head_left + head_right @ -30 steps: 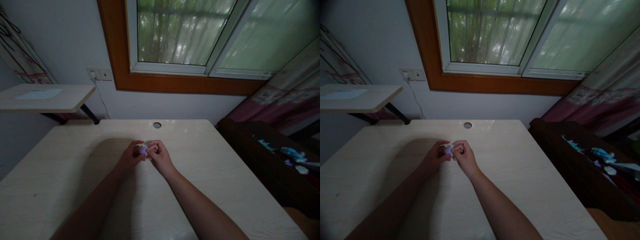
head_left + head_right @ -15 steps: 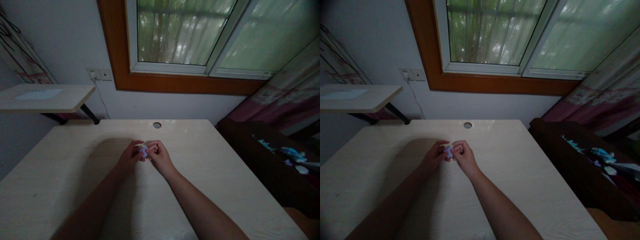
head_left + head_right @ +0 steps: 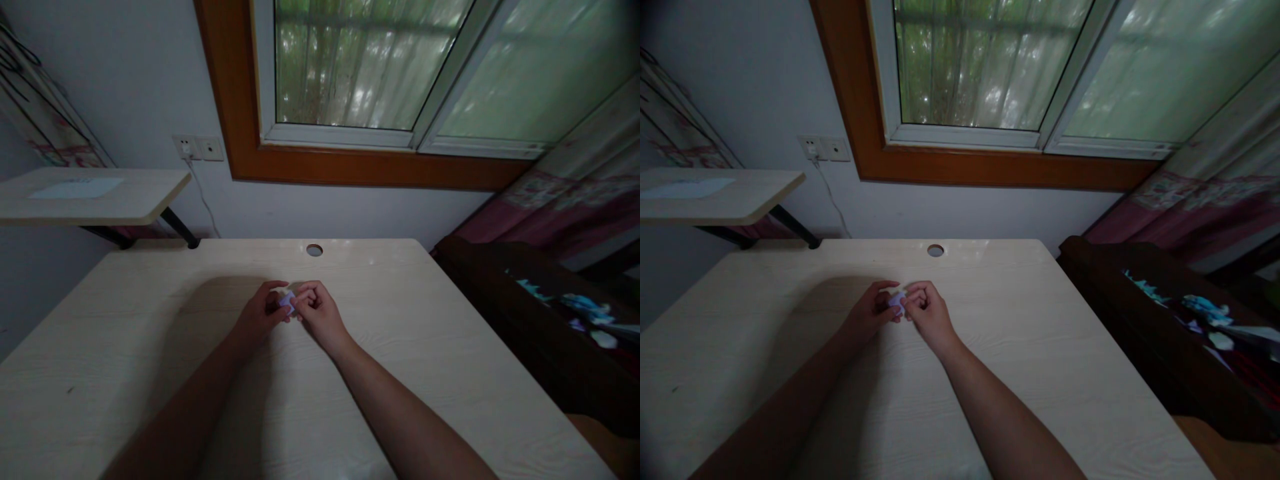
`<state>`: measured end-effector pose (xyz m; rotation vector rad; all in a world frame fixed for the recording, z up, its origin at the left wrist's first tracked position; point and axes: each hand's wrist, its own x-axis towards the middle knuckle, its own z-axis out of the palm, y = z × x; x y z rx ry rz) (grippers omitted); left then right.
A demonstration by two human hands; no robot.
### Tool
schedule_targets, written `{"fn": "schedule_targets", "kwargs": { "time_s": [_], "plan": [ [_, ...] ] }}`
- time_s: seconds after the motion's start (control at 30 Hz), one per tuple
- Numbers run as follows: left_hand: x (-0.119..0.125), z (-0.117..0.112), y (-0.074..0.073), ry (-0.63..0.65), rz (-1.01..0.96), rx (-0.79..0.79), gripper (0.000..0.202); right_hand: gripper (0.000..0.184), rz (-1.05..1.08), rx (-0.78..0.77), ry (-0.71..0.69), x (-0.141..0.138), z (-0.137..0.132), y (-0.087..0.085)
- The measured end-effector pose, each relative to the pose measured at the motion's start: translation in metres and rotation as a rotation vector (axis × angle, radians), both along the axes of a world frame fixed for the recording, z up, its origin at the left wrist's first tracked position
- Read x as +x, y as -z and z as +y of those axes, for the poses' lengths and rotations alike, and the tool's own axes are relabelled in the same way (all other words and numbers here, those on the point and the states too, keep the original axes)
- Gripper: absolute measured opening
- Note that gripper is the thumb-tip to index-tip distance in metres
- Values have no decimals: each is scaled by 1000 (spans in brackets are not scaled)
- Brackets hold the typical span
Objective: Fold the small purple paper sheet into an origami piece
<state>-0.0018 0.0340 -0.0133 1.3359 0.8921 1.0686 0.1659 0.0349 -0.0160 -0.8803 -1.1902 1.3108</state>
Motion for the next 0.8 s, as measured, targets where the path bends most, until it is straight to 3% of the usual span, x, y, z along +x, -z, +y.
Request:
{"fn": "schedule_targets", "kwargs": {
  "time_s": [0.8],
  "plan": [
    [1, 1, -3, -20, 11, 17, 50, 30, -4, 0, -17, 0, 0, -2]
  ]
}}
